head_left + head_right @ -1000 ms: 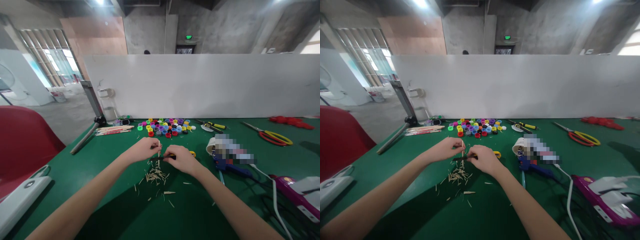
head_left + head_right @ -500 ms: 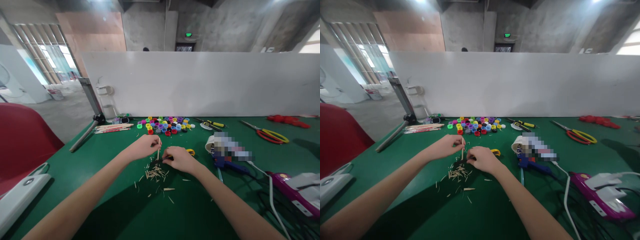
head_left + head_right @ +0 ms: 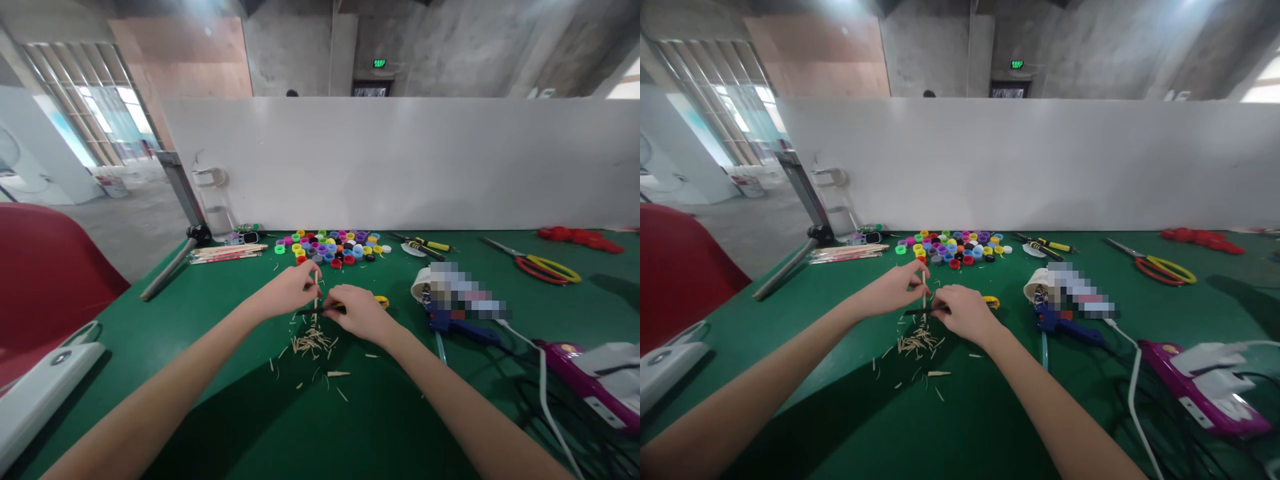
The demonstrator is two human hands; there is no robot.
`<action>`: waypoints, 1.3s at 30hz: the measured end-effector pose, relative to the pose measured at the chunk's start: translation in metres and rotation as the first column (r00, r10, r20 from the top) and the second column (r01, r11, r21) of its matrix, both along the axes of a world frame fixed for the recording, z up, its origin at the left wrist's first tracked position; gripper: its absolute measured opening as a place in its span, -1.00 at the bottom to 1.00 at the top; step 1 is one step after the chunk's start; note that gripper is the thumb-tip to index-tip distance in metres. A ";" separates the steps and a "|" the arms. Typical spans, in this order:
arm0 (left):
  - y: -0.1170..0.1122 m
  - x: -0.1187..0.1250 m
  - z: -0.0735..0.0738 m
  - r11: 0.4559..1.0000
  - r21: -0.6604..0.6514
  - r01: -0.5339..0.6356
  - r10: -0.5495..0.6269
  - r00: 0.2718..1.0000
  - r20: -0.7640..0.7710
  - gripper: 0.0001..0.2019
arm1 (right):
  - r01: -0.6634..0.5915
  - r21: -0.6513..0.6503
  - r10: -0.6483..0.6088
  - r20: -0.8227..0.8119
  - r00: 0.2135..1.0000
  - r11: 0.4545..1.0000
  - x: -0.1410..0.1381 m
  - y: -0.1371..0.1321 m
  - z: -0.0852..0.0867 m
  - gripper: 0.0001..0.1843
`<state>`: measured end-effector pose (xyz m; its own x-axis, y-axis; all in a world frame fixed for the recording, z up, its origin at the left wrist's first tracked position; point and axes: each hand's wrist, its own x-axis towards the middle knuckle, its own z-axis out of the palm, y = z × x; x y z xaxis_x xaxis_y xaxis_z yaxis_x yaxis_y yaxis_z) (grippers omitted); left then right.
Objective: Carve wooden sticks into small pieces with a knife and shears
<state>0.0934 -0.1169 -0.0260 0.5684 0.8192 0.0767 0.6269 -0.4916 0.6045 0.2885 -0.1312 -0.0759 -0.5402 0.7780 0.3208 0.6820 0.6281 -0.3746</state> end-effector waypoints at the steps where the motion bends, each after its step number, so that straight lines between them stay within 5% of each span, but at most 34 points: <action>1: 0.000 0.000 0.000 1.000 -0.006 -0.003 0.003 1.000 0.001 -0.86 | 0.003 -0.018 -0.003 0.003 1.000 1.000 0.000 0.001 0.000 -0.95; 9: -0.001 0.002 -0.004 0.998 0.068 0.016 -0.013 0.999 -0.040 -0.87 | -0.015 -0.091 0.020 0.053 0.998 0.996 0.000 0.007 -0.001 -0.93; 19: -0.001 -0.001 -0.004 0.999 0.011 -0.031 0.031 0.999 -0.036 -0.87 | -0.070 -0.058 0.073 0.051 0.996 0.996 0.002 0.001 -0.002 -0.92; 32: 0.001 0.009 -0.009 0.989 0.086 -0.124 0.125 0.992 -0.009 -0.84 | 0.003 0.038 -0.001 -0.052 0.999 0.999 0.001 -0.002 0.000 -0.97; 39: 0.002 0.006 -0.010 0.989 0.080 -0.121 0.121 0.993 0.013 -0.83 | 0.064 -0.055 -0.065 -0.007 0.998 0.996 0.000 0.005 0.001 -0.95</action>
<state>0.0989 -0.1149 -0.0359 0.4647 0.8728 0.1493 0.6803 -0.4598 0.5708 0.2886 -0.1259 -0.0746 -0.4855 0.8278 0.2813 0.7169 0.5611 -0.4139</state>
